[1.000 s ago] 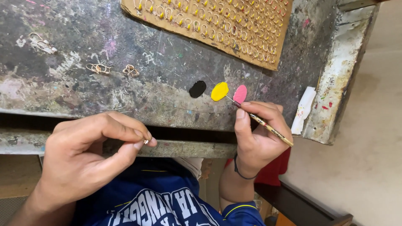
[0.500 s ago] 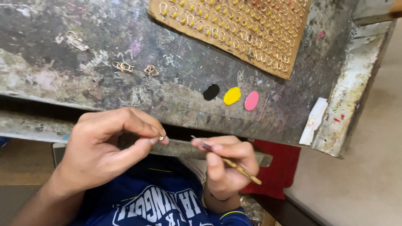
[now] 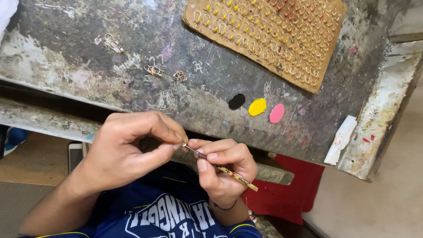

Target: Applying colored paint to small jewelry components using a fine-tipped brush at a workshop bench.

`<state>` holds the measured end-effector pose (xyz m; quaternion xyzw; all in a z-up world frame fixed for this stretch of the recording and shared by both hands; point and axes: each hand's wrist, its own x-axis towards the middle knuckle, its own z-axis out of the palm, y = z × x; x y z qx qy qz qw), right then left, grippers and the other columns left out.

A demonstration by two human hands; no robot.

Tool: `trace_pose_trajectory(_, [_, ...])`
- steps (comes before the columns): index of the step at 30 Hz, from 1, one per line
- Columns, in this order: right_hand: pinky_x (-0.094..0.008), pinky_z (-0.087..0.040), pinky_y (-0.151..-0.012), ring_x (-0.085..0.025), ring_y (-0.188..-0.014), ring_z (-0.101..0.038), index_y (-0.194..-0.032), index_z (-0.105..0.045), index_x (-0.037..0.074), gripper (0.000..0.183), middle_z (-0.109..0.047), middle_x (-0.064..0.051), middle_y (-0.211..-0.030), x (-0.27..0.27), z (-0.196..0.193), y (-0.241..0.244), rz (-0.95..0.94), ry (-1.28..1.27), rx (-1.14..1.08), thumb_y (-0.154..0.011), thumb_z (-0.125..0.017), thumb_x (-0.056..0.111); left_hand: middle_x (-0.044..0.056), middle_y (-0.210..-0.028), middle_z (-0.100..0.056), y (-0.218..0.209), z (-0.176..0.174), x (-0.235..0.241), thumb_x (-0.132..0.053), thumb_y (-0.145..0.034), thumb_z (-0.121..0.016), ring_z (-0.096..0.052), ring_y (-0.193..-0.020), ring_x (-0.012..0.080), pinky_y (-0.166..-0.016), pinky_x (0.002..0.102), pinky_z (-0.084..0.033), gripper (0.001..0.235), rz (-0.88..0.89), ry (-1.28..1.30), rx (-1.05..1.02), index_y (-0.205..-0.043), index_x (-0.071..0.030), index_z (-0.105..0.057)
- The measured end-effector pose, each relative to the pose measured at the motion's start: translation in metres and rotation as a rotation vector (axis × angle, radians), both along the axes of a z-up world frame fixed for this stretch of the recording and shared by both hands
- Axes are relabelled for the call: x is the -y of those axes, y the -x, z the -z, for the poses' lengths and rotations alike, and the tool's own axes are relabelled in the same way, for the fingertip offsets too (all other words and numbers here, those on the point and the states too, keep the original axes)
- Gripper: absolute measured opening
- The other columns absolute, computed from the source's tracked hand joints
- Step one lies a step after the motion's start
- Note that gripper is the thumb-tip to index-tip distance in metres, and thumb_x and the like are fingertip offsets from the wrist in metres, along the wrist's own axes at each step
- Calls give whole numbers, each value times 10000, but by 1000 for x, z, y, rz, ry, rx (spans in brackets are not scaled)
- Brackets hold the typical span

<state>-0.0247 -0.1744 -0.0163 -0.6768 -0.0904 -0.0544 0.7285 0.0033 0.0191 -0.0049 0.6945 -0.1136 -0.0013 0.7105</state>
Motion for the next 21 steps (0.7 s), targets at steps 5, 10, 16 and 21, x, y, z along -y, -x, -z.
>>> trace_pose_trajectory(5, [-409,-696,-851,-356,-882,-779,-932,-579,80,164,-687,-167,-878,0,-1,-1,-11,7,-5,-893,-709,-12,66,-811,-761,-1,0,0,35,-860,-660,-760,-740,151,-695,236,-584,102,5,1,14,-812,-55,-646])
trace_pose_trajectory(10, [-413,-697,-852,-362,-891,-780,-934,-581,77,158,-688,-164,-883,-1,-1,-2,-16,7,-4,-900,-713,-2,68,-818,-762,0,0,0,32,-860,-660,-760,-739,152,-695,236,-584,95,7,-3,12,-823,-55,-652])
trace_pose_trajectory(16, [-412,-701,-849,-355,-882,-781,-940,-591,81,159,-687,-157,-882,0,-1,-3,-29,14,9,-895,-714,-9,73,-824,-765,0,1,0,25,-863,-673,-755,-724,143,-677,227,-581,92,2,-5,3,-826,-57,-655])
trace_pose_trajectory(21, [-403,-691,-839,-372,-912,-777,-975,-576,80,149,-680,-159,-902,1,-2,-1,-29,-3,11,-929,-707,26,87,-820,-766,-1,-1,0,32,-873,-650,-772,-736,165,-710,243,-603,91,14,21,20,-835,-50,-642])
